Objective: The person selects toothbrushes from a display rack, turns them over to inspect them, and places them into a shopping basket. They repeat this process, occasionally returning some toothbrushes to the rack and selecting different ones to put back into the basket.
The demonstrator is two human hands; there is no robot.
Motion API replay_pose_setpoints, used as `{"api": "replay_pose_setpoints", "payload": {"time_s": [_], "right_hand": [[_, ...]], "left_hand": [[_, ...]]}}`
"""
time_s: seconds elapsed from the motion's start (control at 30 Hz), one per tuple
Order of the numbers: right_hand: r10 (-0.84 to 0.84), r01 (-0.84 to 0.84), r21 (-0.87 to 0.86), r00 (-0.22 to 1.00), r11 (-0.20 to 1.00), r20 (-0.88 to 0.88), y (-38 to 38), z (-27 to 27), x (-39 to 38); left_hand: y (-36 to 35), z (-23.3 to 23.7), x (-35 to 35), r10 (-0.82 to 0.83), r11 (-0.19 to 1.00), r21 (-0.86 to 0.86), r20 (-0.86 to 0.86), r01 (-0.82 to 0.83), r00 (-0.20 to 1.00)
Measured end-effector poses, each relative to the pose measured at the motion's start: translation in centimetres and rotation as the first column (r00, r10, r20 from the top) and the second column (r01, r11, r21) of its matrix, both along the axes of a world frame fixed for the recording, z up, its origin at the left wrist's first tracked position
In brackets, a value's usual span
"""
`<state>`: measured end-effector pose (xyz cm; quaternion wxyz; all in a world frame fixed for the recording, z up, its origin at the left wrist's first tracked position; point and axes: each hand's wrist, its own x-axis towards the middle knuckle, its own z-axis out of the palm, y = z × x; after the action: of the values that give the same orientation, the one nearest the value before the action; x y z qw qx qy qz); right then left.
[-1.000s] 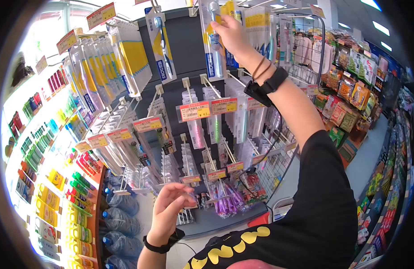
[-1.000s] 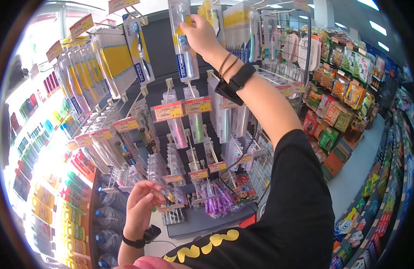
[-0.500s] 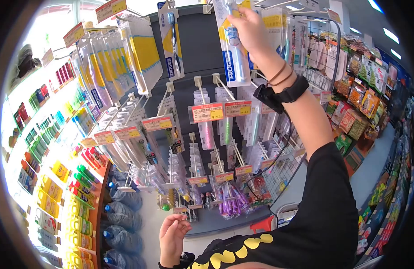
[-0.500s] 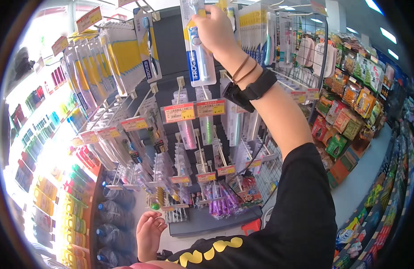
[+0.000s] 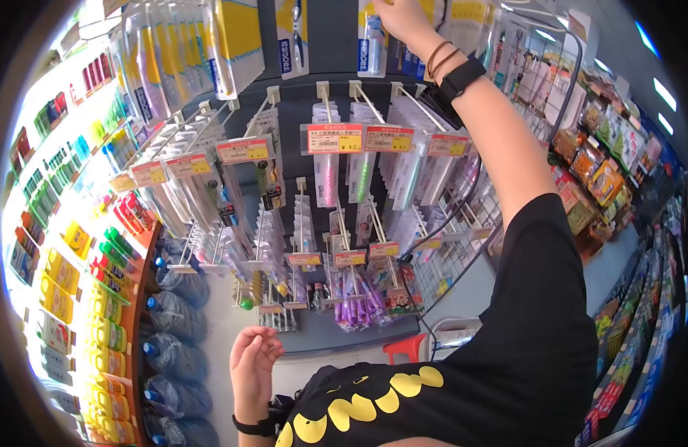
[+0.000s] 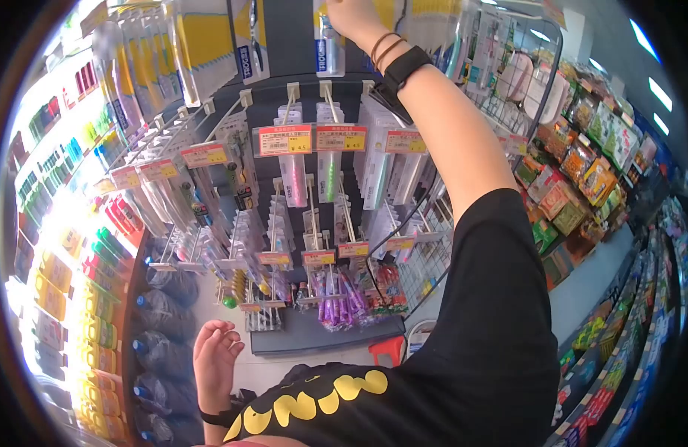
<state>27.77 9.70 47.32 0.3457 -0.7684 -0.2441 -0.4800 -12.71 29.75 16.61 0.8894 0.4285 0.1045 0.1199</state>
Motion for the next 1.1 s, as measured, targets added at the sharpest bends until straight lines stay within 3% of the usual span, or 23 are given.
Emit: {"api": "replay_pose_setpoints", "payload": {"time_s": [0.1, 0.17, 0.2, 0.23, 0.27, 0.3, 0.33, 0.37, 0.43, 0.5, 0.6, 0.67, 0.73, 0.83, 0.9, 0.93, 1.0, 1.07, 1.1], "right_hand": [[0.010, -0.014, -0.119, 1.000, 0.993, -0.028, 0.1, 0.5, 1.8], [0.196, -0.193, -0.078, 0.980, 0.978, 0.039, 0.1, 0.0, 0.9], [0.176, -0.183, -0.109, 0.982, 0.977, -0.071, -0.1, 0.0, -0.4], [0.208, -0.208, -0.134, 0.978, 0.969, -0.018, -0.3, -0.3, -1.6], [0.228, -0.209, -0.157, 0.967, 0.965, 0.118, -0.4, -1.0, -0.3], [0.254, -0.248, -0.123, 0.967, 0.961, 0.034, -0.8, -1.4, -0.3], [0.195, -0.180, -0.207, 0.979, 0.962, 0.054, -1.5, -1.8, -2.7], [0.193, -0.181, -0.206, 0.981, 0.962, 0.037, -2.0, -1.9, -3.9], [0.190, -0.070, -0.323, 0.914, 0.944, 0.358, -3.4, -3.4, -5.7], [0.355, -0.306, -0.293, 0.925, 0.906, 0.131, -4.6, -4.3, -10.2], [0.360, -0.326, -0.303, 0.931, 0.895, 0.060, -7.3, -6.7, -16.1], [0.324, -0.180, -0.493, 0.919, 0.851, 0.223, -9.5, -7.9, -19.8], [0.288, -0.159, -0.468, 0.933, 0.869, 0.218, -12.5, -10.6, -23.1], [0.247, -0.214, -0.205, 0.957, 0.955, 0.150, -18.4, -18.6, -25.2], [0.035, -0.033, 0.042, 0.999, 0.999, -0.042, -22.1, -25.6, -25.5], [-0.019, 0.069, 0.262, 0.982, 0.963, -0.186, -23.8, -29.6, -25.6], [0.028, 0.272, 0.614, 0.901, 0.740, -0.433, -29.0, -40.7, -26.4], [0.066, 0.506, 0.647, 0.757, 0.570, -0.651, -33.3, -51.2, -29.0], [0.060, 0.541, 0.641, 0.737, 0.545, -0.673, -35.1, -55.5, -28.9]], "left_hand": [[0.3, 0.2, -0.1, 0.050, 0.998, 0.025, 0.007, -0.050, 0.999], [0.6, -0.2, 0.0, 0.074, 0.997, 0.002, 0.064, -0.074, 0.995], [0.7, -0.8, -0.2, 0.068, 0.998, -0.021, 0.079, -0.066, 0.995], [1.2, -1.7, 0.2, 0.065, 0.998, -0.035, 0.114, -0.061, 0.991], [2.0, -3.4, 0.6, -0.026, 1.000, 0.006, 0.055, 0.026, 0.998], [2.7, -4.4, 0.5, -0.120, 0.992, 0.038, -0.053, 0.122, 0.991], [1.5, -2.4, 0.1, -0.035, 0.999, 0.036, 0.101, 0.032, 0.994], [0.9, -1.3, 0.2, -0.037, 0.999, 0.033, 0.085, 0.035, 0.996], [0.1, -0.6, 0.0, 0.075, 0.997, 0.023, 0.001, -0.075, 0.997], [0.2, -2.1, 0.4, 0.058, 0.998, -0.006, -0.055, -0.059, 0.997], [-1.1, -2.0, 0.6, 0.041, 0.999, 0.003, -0.096, -0.041, 0.995], [-1.6, -2.6, 1.6, -0.040, 0.999, 0.012, -0.118, 0.042, 0.992], [-2.6, -2.7, 2.3, -0.096, 0.995, 0.021, -0.136, 0.100, 0.986], [-4.1, -2.5, 3.4, -0.171, 0.983, 0.038, -0.149, 0.178, 0.974], [-5.2, -2.5, 4.1, -0.268, 0.959, 0.044, -0.169, 0.279, 0.948], [-5.8, -2.3, 4.5, -0.303, 0.947, 0.049, -0.188, 0.317, 0.934], [-7.1, -2.2, 5.3, -0.346, 0.928, 0.063, -0.224, 0.368, 0.911], [-8.9, -1.8, 6.2, -0.408, 0.894, 0.078, -0.260, 0.440, 0.875], [-9.5, -1.9, 6.9, -0.424, 0.882, 0.081, -0.296, 0.465, 0.856]]}}
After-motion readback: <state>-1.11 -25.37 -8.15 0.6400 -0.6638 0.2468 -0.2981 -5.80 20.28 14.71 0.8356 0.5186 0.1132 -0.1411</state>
